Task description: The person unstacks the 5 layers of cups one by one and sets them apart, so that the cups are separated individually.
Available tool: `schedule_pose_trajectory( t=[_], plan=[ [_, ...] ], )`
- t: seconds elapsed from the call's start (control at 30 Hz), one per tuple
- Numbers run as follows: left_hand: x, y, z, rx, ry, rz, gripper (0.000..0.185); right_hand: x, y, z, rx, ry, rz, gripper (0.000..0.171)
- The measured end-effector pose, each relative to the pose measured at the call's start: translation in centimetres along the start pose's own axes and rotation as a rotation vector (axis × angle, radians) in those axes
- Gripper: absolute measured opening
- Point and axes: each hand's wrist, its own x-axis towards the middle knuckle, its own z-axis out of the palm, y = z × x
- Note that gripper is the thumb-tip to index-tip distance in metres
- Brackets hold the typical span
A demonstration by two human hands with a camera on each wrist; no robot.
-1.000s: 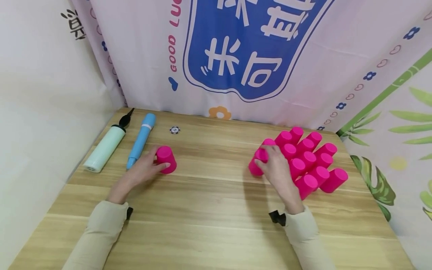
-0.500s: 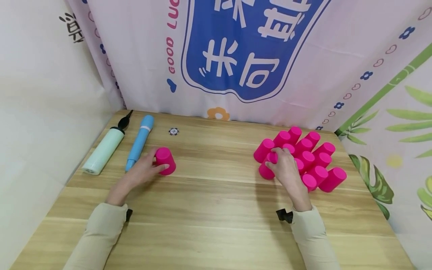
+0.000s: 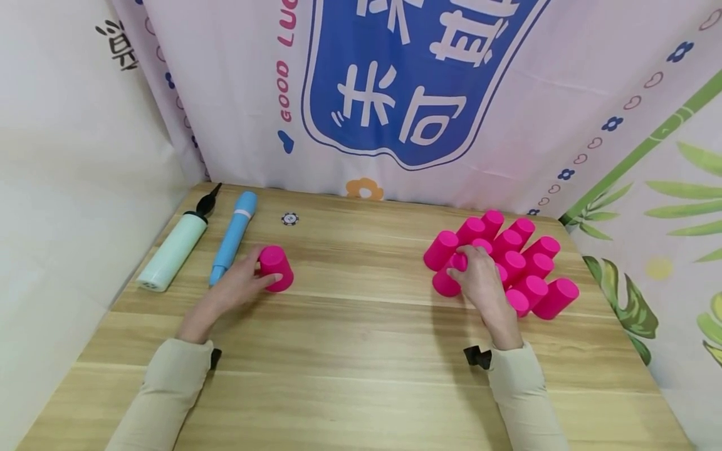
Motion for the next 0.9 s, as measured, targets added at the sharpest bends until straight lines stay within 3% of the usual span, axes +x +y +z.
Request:
schedule_pose_trajectory(
  t=[0.63, 0.77, 0.9],
  plan=[
    [0.5, 0.9, 0.5, 0.033, -0.004, 0.007, 0.058, 0.5, 1.2, -0.2, 0.019, 0.043, 0.007, 0.042],
    [0.3, 2.5, 1.1, 0.016, -0.005, 0.031, 0.057, 0.9, 0.9, -0.2, 0.021, 0.012, 0.018, 0.046],
    [1.0, 5.5, 3.7, -0.061, -0.052, 0.097, 0.054, 1.1, 0.6, -0.8, -0.014, -0.016, 0.032, 0.044]
  ],
)
